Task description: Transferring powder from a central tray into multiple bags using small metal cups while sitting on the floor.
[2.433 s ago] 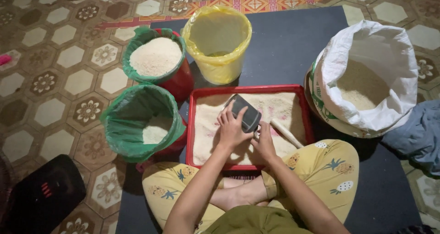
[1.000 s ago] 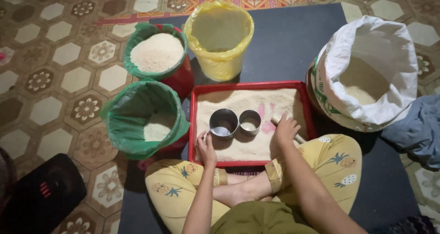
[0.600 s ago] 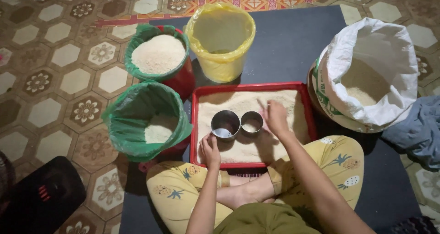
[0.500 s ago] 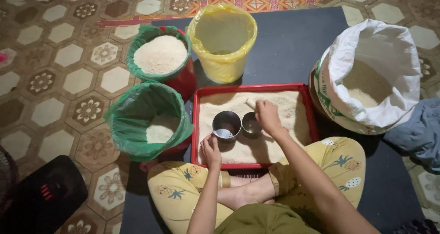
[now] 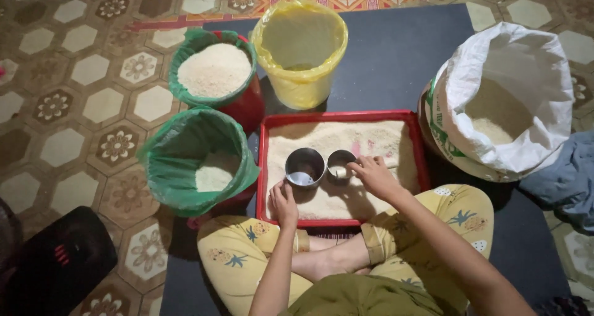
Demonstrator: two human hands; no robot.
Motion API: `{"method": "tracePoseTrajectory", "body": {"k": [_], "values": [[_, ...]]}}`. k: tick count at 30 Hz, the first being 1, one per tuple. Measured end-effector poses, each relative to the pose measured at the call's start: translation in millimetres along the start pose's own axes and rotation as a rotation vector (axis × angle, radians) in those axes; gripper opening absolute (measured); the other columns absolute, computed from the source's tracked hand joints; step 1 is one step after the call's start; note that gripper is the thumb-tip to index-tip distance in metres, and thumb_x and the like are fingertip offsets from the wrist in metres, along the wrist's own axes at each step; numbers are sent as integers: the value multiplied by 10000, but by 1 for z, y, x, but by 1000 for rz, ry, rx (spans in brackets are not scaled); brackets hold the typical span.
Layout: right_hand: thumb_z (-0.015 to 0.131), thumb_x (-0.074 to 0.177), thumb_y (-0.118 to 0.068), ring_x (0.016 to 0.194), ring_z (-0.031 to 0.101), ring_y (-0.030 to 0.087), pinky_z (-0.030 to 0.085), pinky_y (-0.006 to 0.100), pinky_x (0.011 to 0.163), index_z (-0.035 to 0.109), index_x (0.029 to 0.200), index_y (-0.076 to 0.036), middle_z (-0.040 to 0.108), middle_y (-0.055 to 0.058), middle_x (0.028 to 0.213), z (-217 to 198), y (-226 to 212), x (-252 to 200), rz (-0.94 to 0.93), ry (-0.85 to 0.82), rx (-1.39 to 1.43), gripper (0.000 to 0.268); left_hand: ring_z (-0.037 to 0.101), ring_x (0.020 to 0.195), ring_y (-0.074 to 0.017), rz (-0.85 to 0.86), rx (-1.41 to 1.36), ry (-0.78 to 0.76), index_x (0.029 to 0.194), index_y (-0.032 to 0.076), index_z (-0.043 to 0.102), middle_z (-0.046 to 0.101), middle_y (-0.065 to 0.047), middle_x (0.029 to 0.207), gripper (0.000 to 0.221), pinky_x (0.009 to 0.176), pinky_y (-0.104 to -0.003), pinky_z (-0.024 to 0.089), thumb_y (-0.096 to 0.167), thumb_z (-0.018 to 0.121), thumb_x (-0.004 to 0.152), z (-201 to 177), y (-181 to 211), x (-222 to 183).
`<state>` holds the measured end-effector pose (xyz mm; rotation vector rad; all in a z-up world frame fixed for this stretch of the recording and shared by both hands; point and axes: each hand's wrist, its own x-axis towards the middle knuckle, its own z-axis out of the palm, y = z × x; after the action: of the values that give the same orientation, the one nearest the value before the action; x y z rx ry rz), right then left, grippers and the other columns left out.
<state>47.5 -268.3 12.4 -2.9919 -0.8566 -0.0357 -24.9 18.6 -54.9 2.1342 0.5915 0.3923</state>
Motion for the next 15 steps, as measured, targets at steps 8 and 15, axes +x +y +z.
{"method": "tracePoseTrajectory", "body": {"k": [8,15], "values": [[775,817,-400,1241,570,301,450,563,1033,539,1334,-269,568,63,1286,-9,-9,-14,139,-95,256,584,626,1129,-332,-23,-9,-15,1163,168,647,635,-81,1167,311,1020,-446,440,423,516,1044,-3,7,-2],[959,585,-244,1413,417,517,360,585,1191,456,1424,-172,316,281,1532,78,-31,30,505,55,947,981,612,1149,-336,-6,-7,-5,1175,151,627,619,-93,1183,263,1031,-443,448,351,537,1028,-1,9,-4]]}}
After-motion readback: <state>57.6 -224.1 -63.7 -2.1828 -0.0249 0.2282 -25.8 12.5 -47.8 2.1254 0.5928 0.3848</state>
